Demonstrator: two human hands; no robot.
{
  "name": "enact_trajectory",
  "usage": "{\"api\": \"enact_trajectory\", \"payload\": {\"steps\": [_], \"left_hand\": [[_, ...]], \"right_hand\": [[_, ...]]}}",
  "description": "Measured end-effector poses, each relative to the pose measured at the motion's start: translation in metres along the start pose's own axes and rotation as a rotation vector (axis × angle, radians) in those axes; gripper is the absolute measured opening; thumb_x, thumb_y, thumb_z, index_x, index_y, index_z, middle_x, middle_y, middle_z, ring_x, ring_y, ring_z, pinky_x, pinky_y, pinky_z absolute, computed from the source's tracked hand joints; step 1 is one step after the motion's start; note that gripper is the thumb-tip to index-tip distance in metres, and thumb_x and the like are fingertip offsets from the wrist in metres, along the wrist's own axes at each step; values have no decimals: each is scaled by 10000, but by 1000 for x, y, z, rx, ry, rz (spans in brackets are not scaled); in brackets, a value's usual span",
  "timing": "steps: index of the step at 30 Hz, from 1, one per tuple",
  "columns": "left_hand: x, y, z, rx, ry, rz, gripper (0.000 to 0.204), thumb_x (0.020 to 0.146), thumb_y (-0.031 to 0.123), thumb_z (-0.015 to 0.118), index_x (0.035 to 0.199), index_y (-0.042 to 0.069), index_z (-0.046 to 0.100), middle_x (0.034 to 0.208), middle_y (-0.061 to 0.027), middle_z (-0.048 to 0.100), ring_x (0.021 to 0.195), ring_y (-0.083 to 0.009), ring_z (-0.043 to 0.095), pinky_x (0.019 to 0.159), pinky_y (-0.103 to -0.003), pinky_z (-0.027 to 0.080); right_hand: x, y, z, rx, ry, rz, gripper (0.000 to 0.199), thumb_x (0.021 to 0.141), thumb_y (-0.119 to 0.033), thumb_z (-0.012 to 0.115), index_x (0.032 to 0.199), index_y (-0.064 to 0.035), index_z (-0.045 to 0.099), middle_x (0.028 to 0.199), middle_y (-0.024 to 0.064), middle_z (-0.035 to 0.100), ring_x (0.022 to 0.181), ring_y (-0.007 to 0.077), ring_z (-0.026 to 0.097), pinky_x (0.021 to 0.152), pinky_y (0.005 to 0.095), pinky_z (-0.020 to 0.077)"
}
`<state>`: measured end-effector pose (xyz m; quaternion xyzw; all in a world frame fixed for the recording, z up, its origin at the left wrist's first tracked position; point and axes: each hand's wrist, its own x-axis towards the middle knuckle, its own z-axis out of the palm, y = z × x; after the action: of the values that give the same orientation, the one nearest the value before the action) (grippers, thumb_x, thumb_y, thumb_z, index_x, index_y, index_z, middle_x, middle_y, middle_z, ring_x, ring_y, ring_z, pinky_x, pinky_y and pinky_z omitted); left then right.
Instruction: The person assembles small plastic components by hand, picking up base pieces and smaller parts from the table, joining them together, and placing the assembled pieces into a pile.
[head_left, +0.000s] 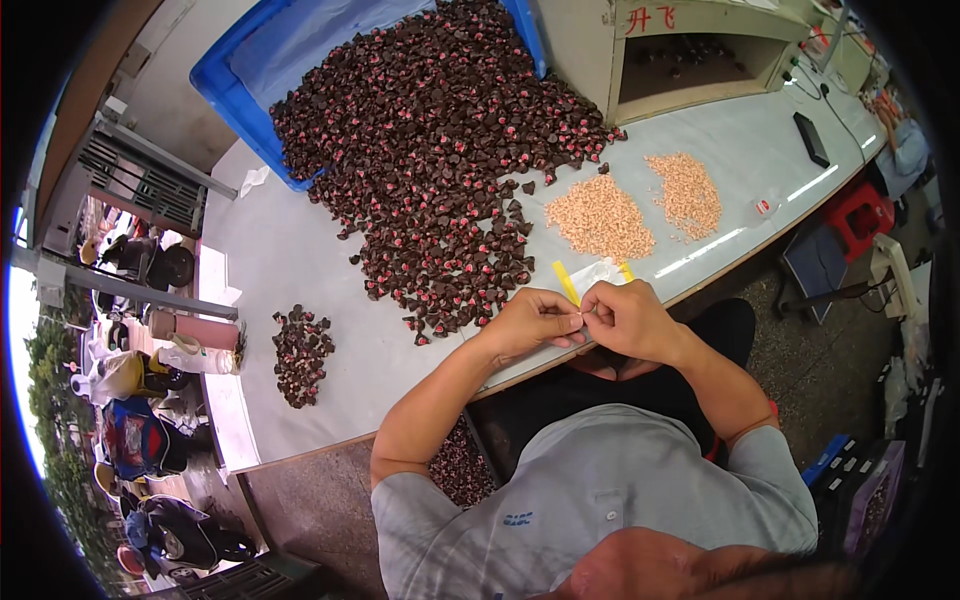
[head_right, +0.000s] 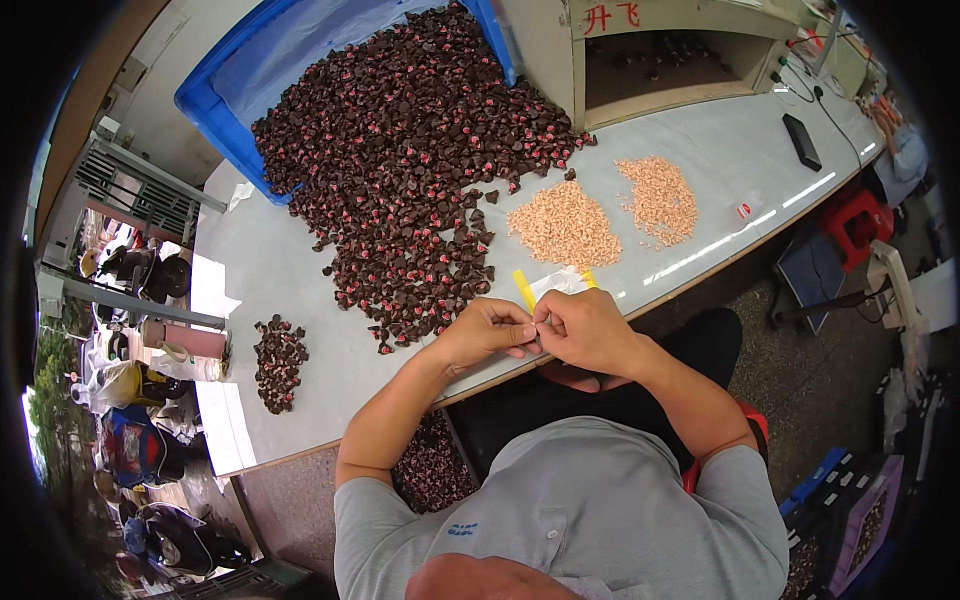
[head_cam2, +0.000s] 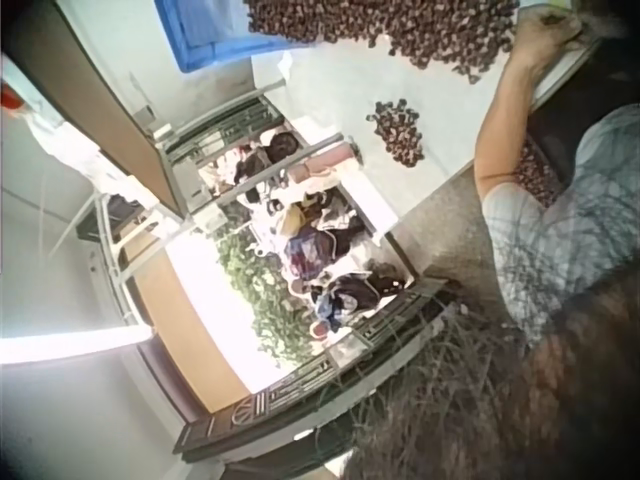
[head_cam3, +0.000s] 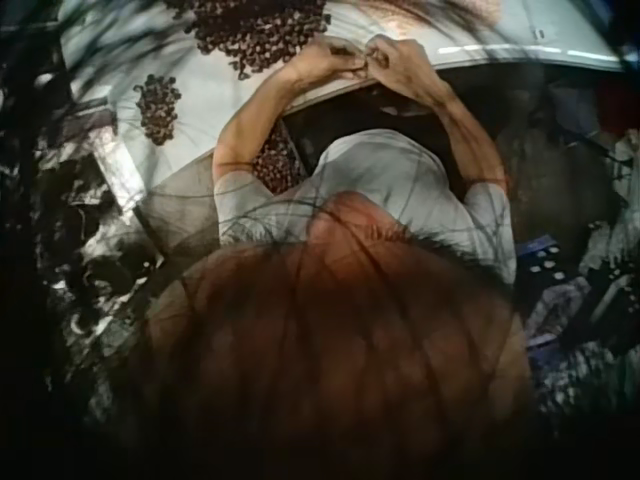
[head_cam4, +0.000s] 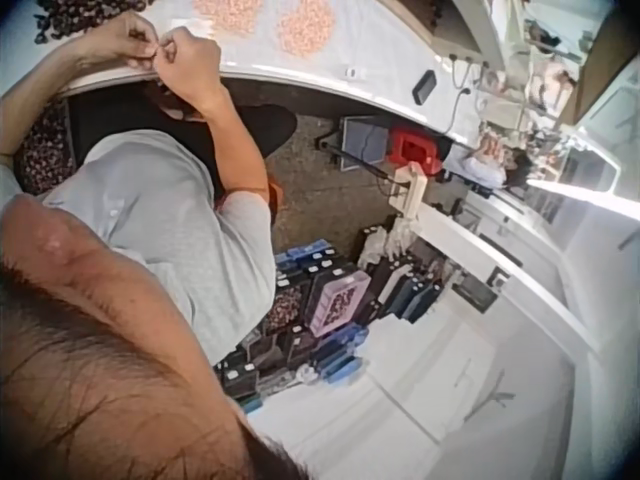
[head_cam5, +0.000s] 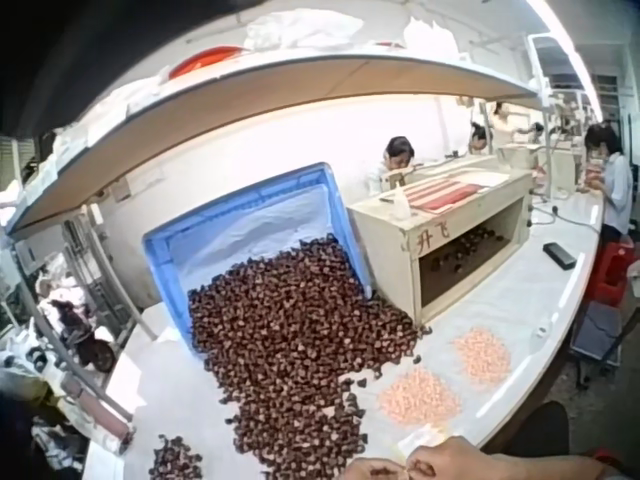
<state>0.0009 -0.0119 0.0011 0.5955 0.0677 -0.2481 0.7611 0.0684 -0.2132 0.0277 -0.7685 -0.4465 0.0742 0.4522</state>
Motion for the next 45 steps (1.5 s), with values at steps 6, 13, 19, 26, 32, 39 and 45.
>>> {"api": "enact_trajectory", "payload": {"steps": [6,13,19,26,32,39,45], "left_hand": [[-1,1,3,77,24,-9,196,909,141,684,1017,-22,690,930,-105,705,844,-143,686,722,-249,573],[-1,2,4,89,18,-7,199,907,132,686,1017,-33,690,925,-107,708,833,-142,686,712,-241,566],[-2,3,3,74,-14,-16,193,903,127,688,1014,-30,691,912,-113,709,833,-152,690,710,-245,566],[-3,4,4,51,-7,-6,199,906,139,685,1006,-33,690,916,-116,708,840,-160,693,712,-246,567],[1,2,2,47,24,9,221,895,92,691,1063,-51,674,957,-124,707,876,-174,697,737,-263,571],[2,-1,-1,21,-14,69,257,892,54,683,1113,-73,649,1077,-132,683,951,-184,690,777,-268,560],[-1,1,-3,32,11,70,282,916,56,649,1164,-75,619,1098,-131,672,967,-186,686,782,-258,554]], "right_hand": [[-2,1,1,-100,5,-4,107,787,-131,679,843,-63,618,576,58,608,513,232,621,485,343,469],[-3,5,3,88,-19,114,112,779,-114,694,813,-39,618,534,48,564,461,179,565,468,309,439],[-4,7,2,376,-123,286,56,820,-7,659,853,1,615,616,-35,536,567,12,462,492,199,365],[-3,7,0,438,-134,311,49,831,-9,654,859,4,615,632,-46,537,577,7,461,499,190,360],[6,8,-20,213,-134,167,72,797,-47,667,843,-28,616,544,16,546,479,84,512,463,258,400],[31,14,-46,-573,-71,-219,83,757,-67,660,792,-87,587,607,84,619,546,300,624,493,395,477],[37,14,-45,-768,-237,-207,78,786,-114,642,804,-68,581,611,99,622,547,312,622,513,422,478]]}}
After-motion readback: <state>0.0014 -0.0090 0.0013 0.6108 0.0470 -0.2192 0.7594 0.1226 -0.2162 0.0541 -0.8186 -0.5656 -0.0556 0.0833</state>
